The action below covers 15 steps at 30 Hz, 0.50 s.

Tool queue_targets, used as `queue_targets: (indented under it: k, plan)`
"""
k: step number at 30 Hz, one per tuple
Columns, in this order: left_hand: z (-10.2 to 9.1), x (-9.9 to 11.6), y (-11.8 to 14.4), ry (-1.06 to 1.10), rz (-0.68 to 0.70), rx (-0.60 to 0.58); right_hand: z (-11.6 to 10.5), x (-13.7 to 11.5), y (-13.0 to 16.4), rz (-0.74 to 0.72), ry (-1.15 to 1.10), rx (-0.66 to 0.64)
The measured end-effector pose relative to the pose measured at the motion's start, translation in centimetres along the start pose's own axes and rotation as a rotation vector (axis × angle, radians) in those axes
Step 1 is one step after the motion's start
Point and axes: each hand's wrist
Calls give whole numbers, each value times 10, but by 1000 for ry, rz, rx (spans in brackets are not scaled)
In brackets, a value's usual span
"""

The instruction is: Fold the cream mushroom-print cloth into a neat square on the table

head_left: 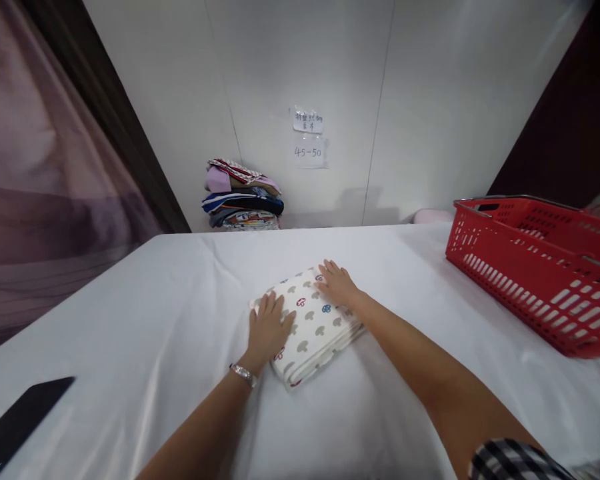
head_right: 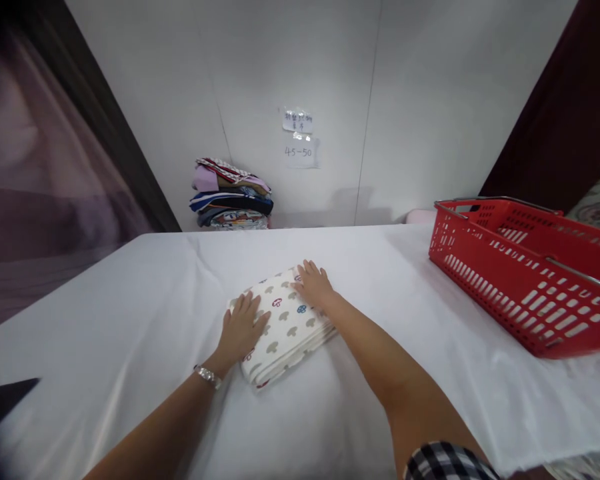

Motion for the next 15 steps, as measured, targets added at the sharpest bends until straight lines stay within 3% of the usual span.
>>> queue_targets:
  k: [4, 8, 15]
  plan:
    - [1, -1, 2, 7, 10, 4, 14, 5, -23, -29, -16, -37]
    - [2, -3, 2, 17, -11, -13, 28, 13, -26, -29, -18, -28]
    - [1, 0, 2, 30, -13, -5, 25, 13, -27, -31, -77, -29]
Point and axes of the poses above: each hand's wrist, its own y-axis away from the middle knuckle, its own z-axis out of the palm, x = y × z, and after that the axes turned 8 degrees about -z, right-handed
